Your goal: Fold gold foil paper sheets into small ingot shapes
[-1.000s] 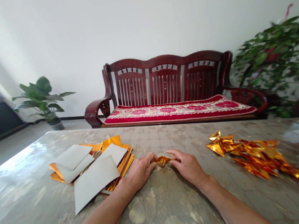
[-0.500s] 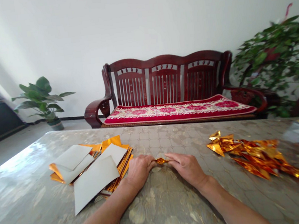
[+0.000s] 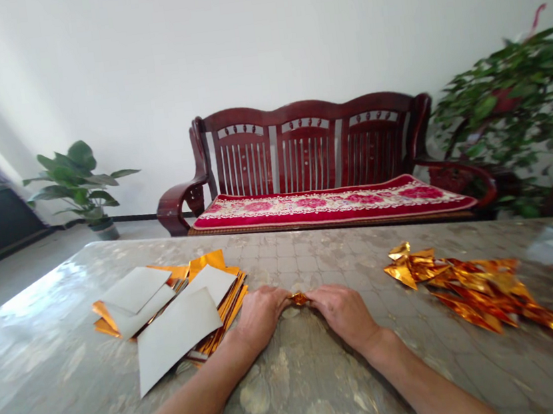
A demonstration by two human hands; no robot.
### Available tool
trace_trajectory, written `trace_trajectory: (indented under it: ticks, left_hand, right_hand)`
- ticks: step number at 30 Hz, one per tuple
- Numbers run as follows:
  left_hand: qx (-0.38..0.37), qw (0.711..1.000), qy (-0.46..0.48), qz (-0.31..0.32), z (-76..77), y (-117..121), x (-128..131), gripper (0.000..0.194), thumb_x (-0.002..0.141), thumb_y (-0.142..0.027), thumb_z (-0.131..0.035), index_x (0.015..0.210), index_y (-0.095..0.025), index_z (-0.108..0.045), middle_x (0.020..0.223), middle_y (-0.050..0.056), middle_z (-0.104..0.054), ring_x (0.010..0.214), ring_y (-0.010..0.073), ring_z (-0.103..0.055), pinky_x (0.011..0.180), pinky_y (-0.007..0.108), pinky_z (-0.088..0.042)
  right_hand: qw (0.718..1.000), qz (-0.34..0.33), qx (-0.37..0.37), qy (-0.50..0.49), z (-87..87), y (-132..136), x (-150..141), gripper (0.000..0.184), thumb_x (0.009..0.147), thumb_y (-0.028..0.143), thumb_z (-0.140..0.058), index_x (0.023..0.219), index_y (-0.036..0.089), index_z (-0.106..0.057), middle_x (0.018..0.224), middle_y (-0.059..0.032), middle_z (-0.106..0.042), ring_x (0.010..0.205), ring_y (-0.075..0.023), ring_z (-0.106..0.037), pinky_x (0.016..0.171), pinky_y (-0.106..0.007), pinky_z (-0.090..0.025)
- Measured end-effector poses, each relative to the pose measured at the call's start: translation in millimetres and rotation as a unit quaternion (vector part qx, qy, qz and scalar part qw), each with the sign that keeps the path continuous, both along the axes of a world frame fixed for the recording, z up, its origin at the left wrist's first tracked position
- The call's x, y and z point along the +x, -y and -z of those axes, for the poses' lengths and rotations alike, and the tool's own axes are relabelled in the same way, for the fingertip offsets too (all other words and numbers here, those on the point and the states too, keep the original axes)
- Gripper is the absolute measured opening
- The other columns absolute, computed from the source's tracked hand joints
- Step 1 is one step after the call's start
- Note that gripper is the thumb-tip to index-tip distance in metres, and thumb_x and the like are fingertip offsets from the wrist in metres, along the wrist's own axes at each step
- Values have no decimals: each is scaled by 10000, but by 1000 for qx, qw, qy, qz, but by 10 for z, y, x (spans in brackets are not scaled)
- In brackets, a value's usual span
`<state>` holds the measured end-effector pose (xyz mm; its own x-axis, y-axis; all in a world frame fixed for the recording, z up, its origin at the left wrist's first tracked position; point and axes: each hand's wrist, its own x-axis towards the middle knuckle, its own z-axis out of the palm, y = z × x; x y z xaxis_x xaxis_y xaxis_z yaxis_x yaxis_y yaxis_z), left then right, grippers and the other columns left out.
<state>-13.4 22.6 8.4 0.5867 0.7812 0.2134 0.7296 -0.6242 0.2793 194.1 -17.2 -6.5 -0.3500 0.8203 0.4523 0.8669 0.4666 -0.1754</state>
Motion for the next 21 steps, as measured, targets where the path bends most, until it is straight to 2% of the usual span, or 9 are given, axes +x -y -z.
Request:
trace_trajectory:
  ticks: [13,21]
  left_hand:
    - [12,999,10,32,40,30,21,281,996,-340,-458,910,-237,-705,792,30,-700,768,178,-647,640,233,-388]
    - [37,999,24,30,109,47,47,264,996,-329,-466,900,-231,-692,776,17,-701,746,159,-641,633,225,-383]
  right_hand:
    - [1000,-19,11,-18,76,-13,14,210,959,216,-513,969,248,-721,865,-22,-739,807,-186,-671,728,-273,-466]
    - [999,-9,-1,-51,45,14,-47,161,936,220,-574,935,247,-733,805,-4,-723,770,-173,-662,682,-249,-443]
